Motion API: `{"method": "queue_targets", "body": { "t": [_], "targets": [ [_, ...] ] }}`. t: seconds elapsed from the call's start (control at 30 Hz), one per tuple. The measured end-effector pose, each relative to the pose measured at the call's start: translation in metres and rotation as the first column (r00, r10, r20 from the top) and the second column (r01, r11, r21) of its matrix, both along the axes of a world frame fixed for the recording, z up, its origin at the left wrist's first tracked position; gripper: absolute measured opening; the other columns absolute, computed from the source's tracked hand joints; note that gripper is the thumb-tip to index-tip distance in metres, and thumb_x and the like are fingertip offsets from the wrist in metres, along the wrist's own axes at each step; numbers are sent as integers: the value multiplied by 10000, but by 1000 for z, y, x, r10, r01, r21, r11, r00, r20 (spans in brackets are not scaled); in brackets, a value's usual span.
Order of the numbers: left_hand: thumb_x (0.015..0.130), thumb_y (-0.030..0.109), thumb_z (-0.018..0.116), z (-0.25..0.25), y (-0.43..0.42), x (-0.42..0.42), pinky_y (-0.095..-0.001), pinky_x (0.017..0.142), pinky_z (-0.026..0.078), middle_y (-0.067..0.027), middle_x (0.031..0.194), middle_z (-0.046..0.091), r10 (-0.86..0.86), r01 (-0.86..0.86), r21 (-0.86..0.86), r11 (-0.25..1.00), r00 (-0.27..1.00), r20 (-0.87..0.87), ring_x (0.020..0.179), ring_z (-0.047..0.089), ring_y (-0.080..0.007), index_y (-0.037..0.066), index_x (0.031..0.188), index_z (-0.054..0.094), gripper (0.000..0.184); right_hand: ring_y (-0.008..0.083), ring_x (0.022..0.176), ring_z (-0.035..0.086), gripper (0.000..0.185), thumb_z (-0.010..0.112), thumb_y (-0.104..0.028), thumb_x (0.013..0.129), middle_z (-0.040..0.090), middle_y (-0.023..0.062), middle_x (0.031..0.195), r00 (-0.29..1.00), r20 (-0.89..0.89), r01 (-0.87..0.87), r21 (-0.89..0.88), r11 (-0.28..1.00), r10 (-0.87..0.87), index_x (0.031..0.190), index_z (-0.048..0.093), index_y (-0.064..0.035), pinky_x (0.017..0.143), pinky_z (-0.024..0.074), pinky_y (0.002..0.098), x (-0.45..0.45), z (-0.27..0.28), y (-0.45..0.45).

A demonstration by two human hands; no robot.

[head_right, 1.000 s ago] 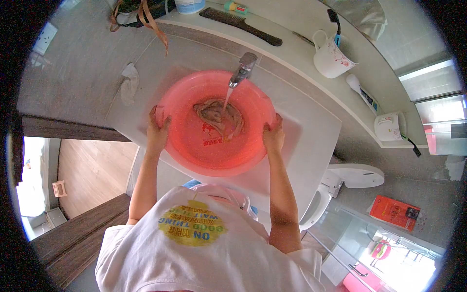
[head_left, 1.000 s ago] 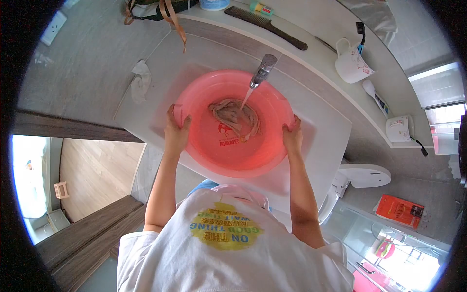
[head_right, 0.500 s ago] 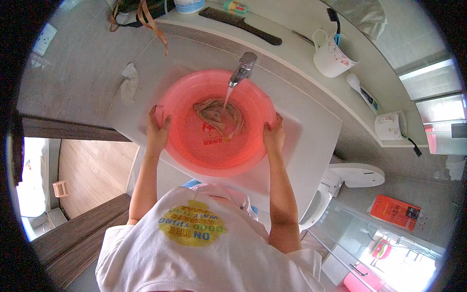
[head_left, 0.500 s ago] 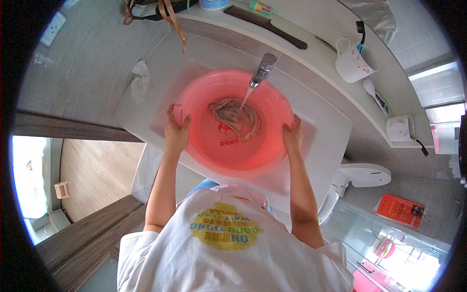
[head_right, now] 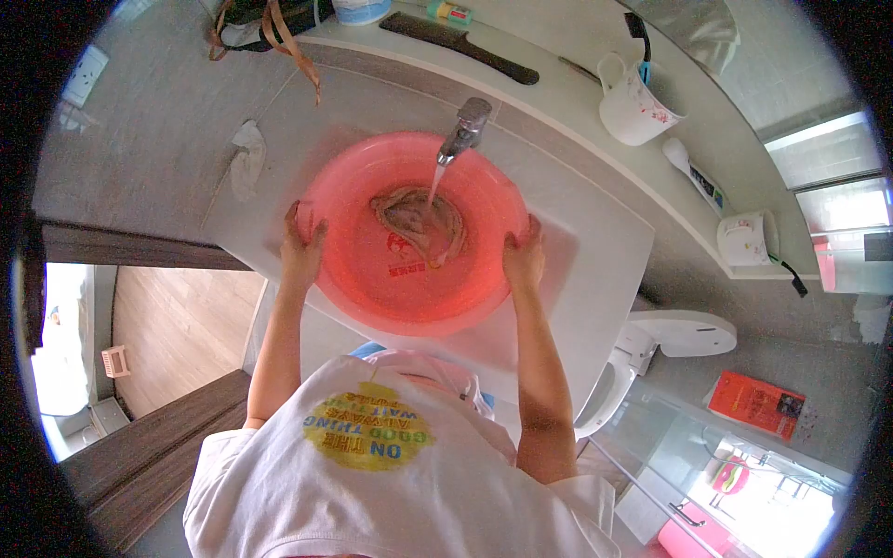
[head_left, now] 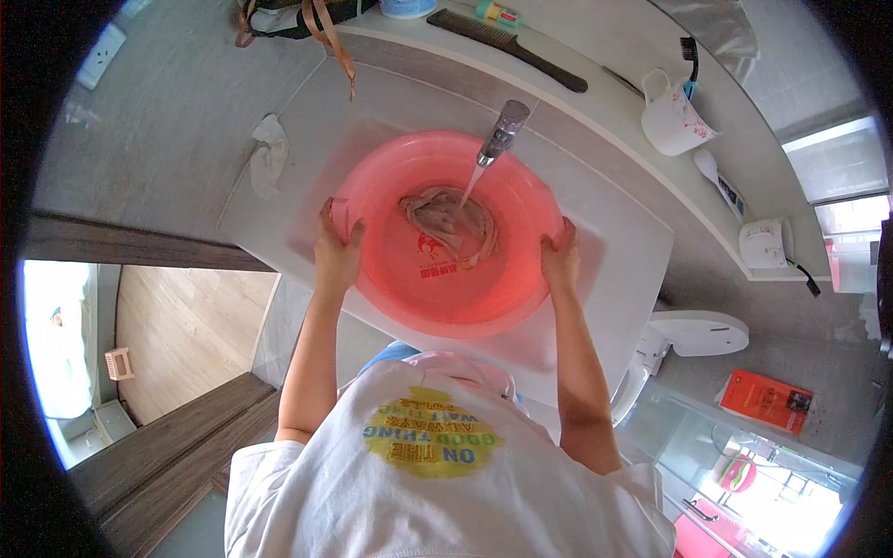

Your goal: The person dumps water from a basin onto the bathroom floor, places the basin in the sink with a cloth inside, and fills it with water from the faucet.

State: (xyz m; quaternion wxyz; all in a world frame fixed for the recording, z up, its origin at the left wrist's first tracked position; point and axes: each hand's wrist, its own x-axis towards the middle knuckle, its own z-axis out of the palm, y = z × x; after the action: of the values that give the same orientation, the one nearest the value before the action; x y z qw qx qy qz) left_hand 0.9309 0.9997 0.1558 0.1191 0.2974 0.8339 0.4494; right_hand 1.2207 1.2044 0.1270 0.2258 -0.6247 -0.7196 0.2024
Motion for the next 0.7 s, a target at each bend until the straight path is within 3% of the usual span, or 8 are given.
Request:
{"method": "queue_targets", "body": {
  "t": [0.07, 0.13, 0.17, 0.2, 0.27, 0.37, 0.43, 0.7],
  "targets": [
    [845, 283, 621, 8, 1, 2, -423, 945, 422, -281, 1254, 506, 0, 1, -23, 1000, 999, 43, 1156, 510, -414, 6, 1387, 280, 698, 360, 930, 605, 522, 626, -166, 817, 620, 163, 1078, 999, 27, -48, 176, 983, 44, 1305, 447, -123, 845, 469, 451, 1, 2, -1],
    [845, 284, 619, -4, 0, -1, -419, 946, 421, -273, 1260, 506, -1, 2, -36, 999, 1000, 8, 1159, 508, -412, 2, 1388, 280, 699, 311, 892, 604, 443, 627, -152, 828, 611, 143, 1087, 985, 0, -164, 318, 934, 173, 1253, 513, -90, 837, 465, 405, -7, 63, -16],
    [846, 284, 619, -9, 1, -1, -417, 947, 421, -270, 1263, 506, -2, 1, -43, 999, 1000, -10, 1160, 508, -411, 0, 1388, 280, 700, 275, 876, 591, 371, 619, -145, 840, 613, 138, 1074, 907, -348, -208, 123, 970, 238, 1195, 553, -62, 821, 457, 373, -13, 89, -22],
    [847, 281, 617, -9, 1, -1, -414, 953, 416, -266, 1269, 502, -5, 5, -47, 999, 1000, 11, 1166, 504, -406, -5, 1386, 284, 694, 239, 860, 578, 306, 611, -139, 851, 616, 132, 1062, 727, -660, -302, -57, 952, 191, 1138, 593, -34, 804, 450, 340, -18, 118, -34],
    [850, 275, 613, -10, 4, 1, -407, 965, 406, -260, 1283, 494, -10, 13, -56, 998, 998, 55, 1179, 496, -394, -14, 1381, 292, 684, 197, 805, 569, 241, 567, -127, 883, 638, 109, 973, 405, -841, -587, 62, 807, 360, 1088, 600, -5, 740, 450, 317, -20, 215, -73],
    [853, 266, 610, -25, 5, -1, -401, 981, 392, -254, 1301, 479, -30, 28, 45, 999, 999, 43, 1200, 480, -378, -22, 1372, 309, 666, 195, 799, 565, 237, 566, -124, 881, 634, 107, 967, -127, -907, -820, 324, 472, 402, 1084, 598, -7, 735, 447, 316, -15, 295, -103],
    [855, 258, 609, -36, 6, -4, -399, 988, 384, -253, 1310, 469, -56, 51, 85, 995, 996, 67, 1209, 470, -371, -24, 1371, 313, 658, 194, 794, 562, 234, 565, -121, 880, 631, 106, 963, -322, -885, -838, 432, 334, 335, 1082, 596, -8, 731, 445, 316, -15, 315, -108],
    [855, 304, 593, -32, 6, -3, -412, 986, 387, -261, 1310, 468, -49, 46, 38, 998, 996, 79, 1209, 467, -389, -9, 1375, 317, 667, 190, 777, 552, 223, 562, -112, 874, 621, 101, 946, -460, -854, -786, 519, 336, 243, 1072, 589, -12, 715, 436, 313, -9, 329, -113]
  ]
}}
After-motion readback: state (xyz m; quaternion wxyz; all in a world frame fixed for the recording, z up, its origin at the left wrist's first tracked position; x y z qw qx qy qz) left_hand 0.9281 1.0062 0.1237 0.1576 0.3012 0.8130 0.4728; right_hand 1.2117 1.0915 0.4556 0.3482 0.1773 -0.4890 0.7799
